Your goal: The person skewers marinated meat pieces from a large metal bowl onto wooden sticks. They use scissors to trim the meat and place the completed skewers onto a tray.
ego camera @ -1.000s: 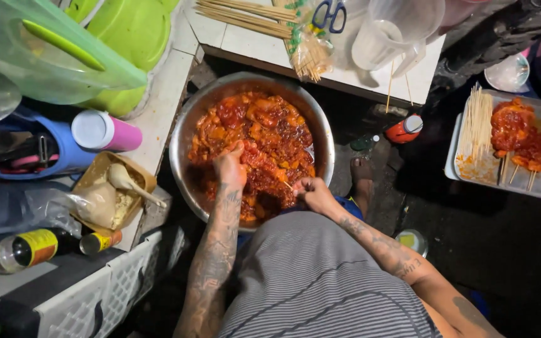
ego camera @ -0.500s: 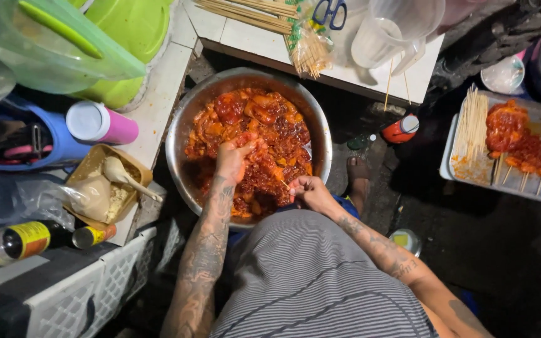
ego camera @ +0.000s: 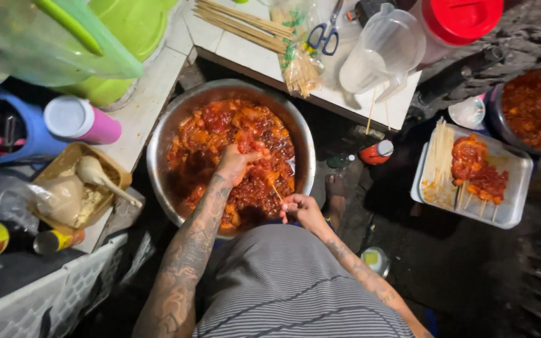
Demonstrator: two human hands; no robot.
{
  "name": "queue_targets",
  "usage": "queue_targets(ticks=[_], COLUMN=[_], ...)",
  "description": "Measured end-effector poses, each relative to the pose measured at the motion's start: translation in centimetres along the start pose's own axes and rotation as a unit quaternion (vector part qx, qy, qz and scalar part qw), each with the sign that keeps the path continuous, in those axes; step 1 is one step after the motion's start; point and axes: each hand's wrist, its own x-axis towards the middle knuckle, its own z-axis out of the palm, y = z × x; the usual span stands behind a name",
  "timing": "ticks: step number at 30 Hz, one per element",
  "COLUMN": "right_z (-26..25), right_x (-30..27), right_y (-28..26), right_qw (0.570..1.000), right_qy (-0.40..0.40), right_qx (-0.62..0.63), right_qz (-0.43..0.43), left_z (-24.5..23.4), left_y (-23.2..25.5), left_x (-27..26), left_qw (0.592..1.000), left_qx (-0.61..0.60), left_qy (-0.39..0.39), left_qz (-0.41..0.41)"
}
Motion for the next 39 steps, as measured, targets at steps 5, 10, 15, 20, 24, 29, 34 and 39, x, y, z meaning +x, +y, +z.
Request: queue_targets(ticks=[5, 10, 15, 20, 24, 29, 34, 39], right_z=[-0.8, -1.2, -2.5, -4.3, -7.7, -18.3, -32.5, -51.1], right_x=[-0.4, -0.9, -1.3, -2.9, -6.5, -14.0, -19.4, -18.3], right_y=[0.6, 0.8, 3.6, 7.1, 8.7, 6.9, 4.0, 5.8], right_qw=[0.999, 0.997, 0.985, 0.955, 0.907, 0.834, 0.742, 0.692], right_qy=[0.032, 0.065, 0.157, 0.274, 0.396, 0.535, 0.658, 0.703], right_qx=[0.025, 0.050, 0.068, 0.112, 0.129, -0.009, -0.070, -0.093], right_qz=[0.002, -0.001, -0.008, -0.032, -0.061, -0.139, -0.109, -0.134], left_z=[-0.7, 1.8, 3.6, 3.2, 3.5, 1.4, -0.9, -1.2], left_y=[-4.9, -5.9, -6.7, -12.4, -12.0, -11.6, -10.9, -9.7], left_x=[3.0, 2.0, 1.5, 5.8, 5.6, 6.2, 7.0, 5.5], left_qw=[0.998, 0.993, 0.980, 0.964, 0.953, 0.968, 0.969, 0.950], left_qx=[0.012, 0.021, -0.060, -0.053, -0.056, -0.003, 0.113, 0.207], left_qy=[-0.062, -0.102, -0.157, -0.131, -0.131, -0.069, 0.017, 0.132], left_qz=[-0.028, -0.058, -0.107, -0.227, -0.269, -0.242, -0.220, -0.196])
